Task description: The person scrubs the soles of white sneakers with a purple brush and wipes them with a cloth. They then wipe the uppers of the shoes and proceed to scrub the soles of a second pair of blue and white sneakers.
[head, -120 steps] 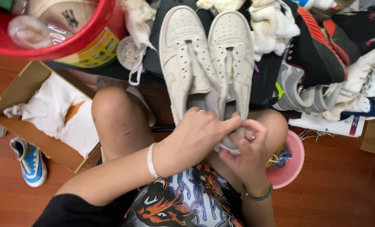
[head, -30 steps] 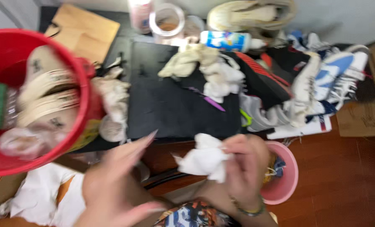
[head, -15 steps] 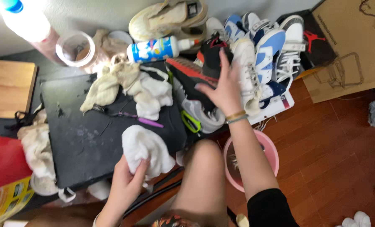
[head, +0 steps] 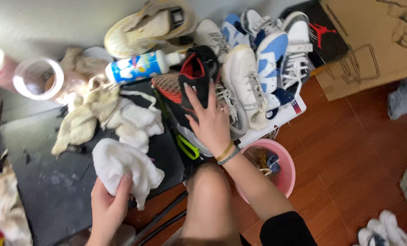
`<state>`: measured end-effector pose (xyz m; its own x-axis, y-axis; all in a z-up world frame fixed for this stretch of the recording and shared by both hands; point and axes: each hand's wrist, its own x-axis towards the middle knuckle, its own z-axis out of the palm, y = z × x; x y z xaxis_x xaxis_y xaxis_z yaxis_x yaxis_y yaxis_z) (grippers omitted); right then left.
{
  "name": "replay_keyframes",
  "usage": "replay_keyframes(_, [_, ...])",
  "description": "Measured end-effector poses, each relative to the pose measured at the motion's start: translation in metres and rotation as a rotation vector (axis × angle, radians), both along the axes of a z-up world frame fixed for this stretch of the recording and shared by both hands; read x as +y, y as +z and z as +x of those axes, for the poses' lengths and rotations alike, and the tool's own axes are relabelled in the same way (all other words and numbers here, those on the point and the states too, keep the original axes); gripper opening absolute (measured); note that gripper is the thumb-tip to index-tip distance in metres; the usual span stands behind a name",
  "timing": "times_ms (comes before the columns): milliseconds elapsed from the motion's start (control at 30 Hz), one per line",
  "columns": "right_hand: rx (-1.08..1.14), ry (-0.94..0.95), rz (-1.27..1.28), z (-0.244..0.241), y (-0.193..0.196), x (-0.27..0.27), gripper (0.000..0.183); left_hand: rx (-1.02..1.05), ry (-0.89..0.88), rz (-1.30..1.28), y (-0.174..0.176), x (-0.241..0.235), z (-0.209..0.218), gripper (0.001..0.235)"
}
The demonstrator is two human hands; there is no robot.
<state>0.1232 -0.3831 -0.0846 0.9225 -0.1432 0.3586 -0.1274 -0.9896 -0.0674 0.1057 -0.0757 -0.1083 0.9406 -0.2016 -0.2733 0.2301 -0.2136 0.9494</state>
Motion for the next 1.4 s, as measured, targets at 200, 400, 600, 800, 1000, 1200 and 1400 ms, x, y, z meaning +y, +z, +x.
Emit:
replay_keyframes(200, [0.079,0.002,0.403,0.007,0.006,-0.024,0.083,-0.088,-0.088,0.015,-0.002,-0.012,0.006,0.027])
replay_keyframes(400, [0.024,0.123,0.517,0.003,0.010,-0.031,0.076,-0.022,-0.127,0.000,-0.026,0.000,0.001,0.025])
replay_keyframes(600, [-0.293,0.182,0.895,0.014,-0.024,-0.085,0.090,-0.086,-0.154,-0.080,-0.053,0.033,-0.005,0.031])
replay_keyframes(800, [-0.318,-0.375,0.477,0.021,-0.063,-0.251,0.096,-0.076,-0.013,-0.012,-0.075,0.049,-0.014,0.037])
replay_keyframes(1000, [-0.076,-0.319,0.579,0.030,-0.091,-0.316,0.121,-0.050,0.000,-0.076,-0.083,0.053,-0.015,0.045])
replay_keyframes(1200, [-0.052,-0.429,0.412,-0.002,-0.086,-0.308,0.104,-0.027,-0.019,-0.008,-0.075,0.058,-0.007,0.050])
replay_keyframes(1400, [-0.397,-0.237,0.687,-0.087,-0.105,-0.269,0.085,-0.100,0.028,-0.089,-0.084,0.070,-0.011,0.052])
